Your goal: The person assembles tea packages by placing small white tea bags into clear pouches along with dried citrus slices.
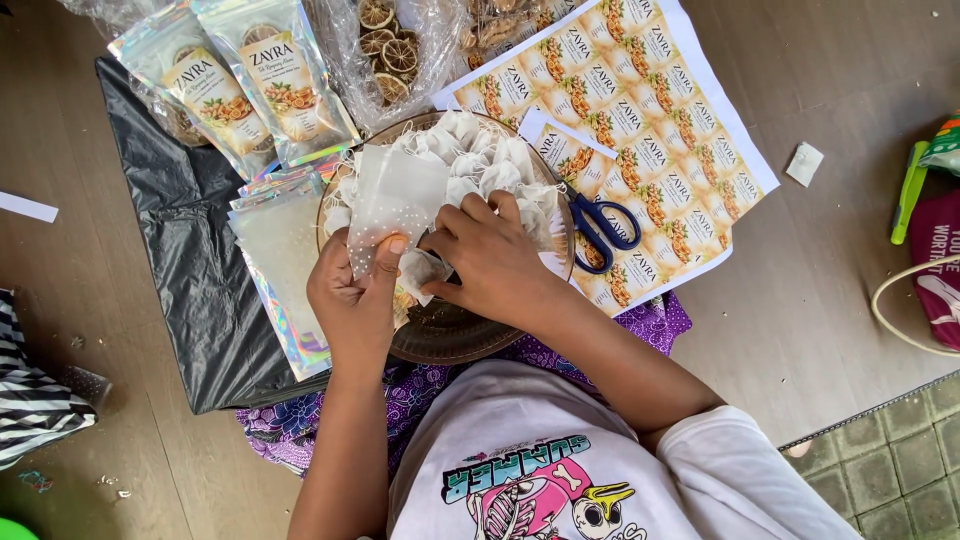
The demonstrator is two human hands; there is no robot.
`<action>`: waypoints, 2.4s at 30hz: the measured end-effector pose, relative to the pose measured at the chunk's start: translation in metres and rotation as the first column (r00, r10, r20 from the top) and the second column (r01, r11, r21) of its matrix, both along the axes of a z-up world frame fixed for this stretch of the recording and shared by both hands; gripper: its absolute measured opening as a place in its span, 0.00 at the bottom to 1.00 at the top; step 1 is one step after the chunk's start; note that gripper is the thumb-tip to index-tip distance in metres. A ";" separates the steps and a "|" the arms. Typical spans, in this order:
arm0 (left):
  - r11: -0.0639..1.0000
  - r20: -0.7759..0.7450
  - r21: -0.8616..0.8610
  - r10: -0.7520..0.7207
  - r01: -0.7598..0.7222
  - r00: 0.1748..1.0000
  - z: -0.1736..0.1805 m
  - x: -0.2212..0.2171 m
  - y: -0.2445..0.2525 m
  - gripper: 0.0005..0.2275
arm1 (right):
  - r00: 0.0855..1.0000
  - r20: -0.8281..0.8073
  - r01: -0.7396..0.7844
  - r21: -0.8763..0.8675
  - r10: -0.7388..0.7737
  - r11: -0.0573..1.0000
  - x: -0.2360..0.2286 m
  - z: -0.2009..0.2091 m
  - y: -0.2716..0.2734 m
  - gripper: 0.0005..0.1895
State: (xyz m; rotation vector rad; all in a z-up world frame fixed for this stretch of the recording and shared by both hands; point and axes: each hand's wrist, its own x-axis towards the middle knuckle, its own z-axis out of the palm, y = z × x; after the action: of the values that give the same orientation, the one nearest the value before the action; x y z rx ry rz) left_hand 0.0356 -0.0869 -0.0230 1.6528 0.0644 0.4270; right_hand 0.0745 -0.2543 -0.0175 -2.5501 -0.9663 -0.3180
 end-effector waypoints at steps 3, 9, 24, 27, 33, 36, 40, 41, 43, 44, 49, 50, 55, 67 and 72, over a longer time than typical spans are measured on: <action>0.999 -0.002 -0.039 -0.005 0.004 1.000 -0.004 0.001 0.000 0.06 | 0.996 -0.082 -0.038 0.078 0.044 0.996 -0.001 -0.003 0.000 0.15; 0.997 0.018 -0.072 0.010 -0.009 1.000 -0.002 0.001 -0.003 0.04 | 0.941 -0.270 -0.122 0.293 0.204 0.948 0.004 0.007 -0.011 0.14; 0.999 -0.053 -0.042 -0.030 0.027 0.998 0.002 -0.003 -0.003 0.04 | 0.881 -0.248 0.141 0.950 0.403 0.277 0.003 -0.003 -0.021 0.26; 0.999 -0.056 0.005 -0.052 0.052 0.997 0.009 -0.002 -0.001 0.03 | 0.924 -0.250 0.233 0.968 0.289 0.092 0.006 0.012 -0.015 0.17; 0.997 -0.061 0.011 -0.082 0.083 0.995 0.003 0.004 -0.002 0.04 | 0.948 -0.313 0.297 0.934 0.055 0.196 0.008 0.015 -0.001 0.15; 0.996 -0.077 0.011 -0.088 0.090 0.993 0.004 0.006 -0.004 0.04 | 0.941 -0.334 0.337 0.904 -0.058 0.264 0.010 0.012 0.007 0.15; 0.995 -0.078 0.021 -0.092 0.094 0.993 0.007 0.006 -0.004 0.03 | 0.939 -0.329 0.344 0.879 -0.102 0.330 0.011 0.009 0.000 0.16; 0.995 -0.079 0.039 -0.092 0.095 0.993 0.008 0.007 -0.005 0.03 | 0.941 -0.319 0.337 0.876 -0.110 0.345 0.012 0.008 0.001 0.19; 0.994 -0.081 0.055 -0.093 0.098 0.992 0.009 0.009 -0.006 0.04 | 0.943 -0.311 0.333 0.872 -0.119 0.360 0.011 0.011 0.002 0.22; 0.993 -0.089 0.060 -0.096 0.101 0.991 0.009 0.009 -0.006 0.04 | 0.945 -0.296 0.327 0.861 -0.139 0.390 0.010 0.015 0.002 0.23; 0.993 -0.119 0.040 -0.102 0.108 0.988 0.001 0.007 -0.003 0.04 | 0.964 -0.186 0.260 0.802 -0.190 0.538 0.009 0.019 -0.002 0.15; 0.993 -0.123 0.029 -0.108 0.112 0.987 -0.001 0.007 -0.003 0.05 | 0.971 -0.147 0.228 0.797 -0.186 0.559 0.009 0.023 -0.001 0.10; 0.989 -0.120 0.003 -0.143 0.145 0.982 -0.005 0.009 -0.003 0.07 | 0.977 -0.048 0.175 0.743 -0.209 0.647 0.008 0.033 -0.002 0.05; 0.988 -0.120 -0.051 -0.152 0.146 0.981 -0.003 0.006 -0.004 0.10 | 0.967 0.024 0.184 0.616 -0.252 0.766 0.005 0.028 0.002 0.10; 0.986 -0.106 -0.079 -0.157 0.150 0.982 -0.004 0.009 -0.004 0.09 | 0.983 0.047 0.114 0.602 -0.177 0.791 0.004 0.024 0.002 0.10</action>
State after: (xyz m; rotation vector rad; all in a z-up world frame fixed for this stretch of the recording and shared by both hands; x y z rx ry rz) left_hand 0.0441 -0.0911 -0.0268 1.5978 0.0344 0.2123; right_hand 0.0788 -0.2524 0.0062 -2.0300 -0.5701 -0.6856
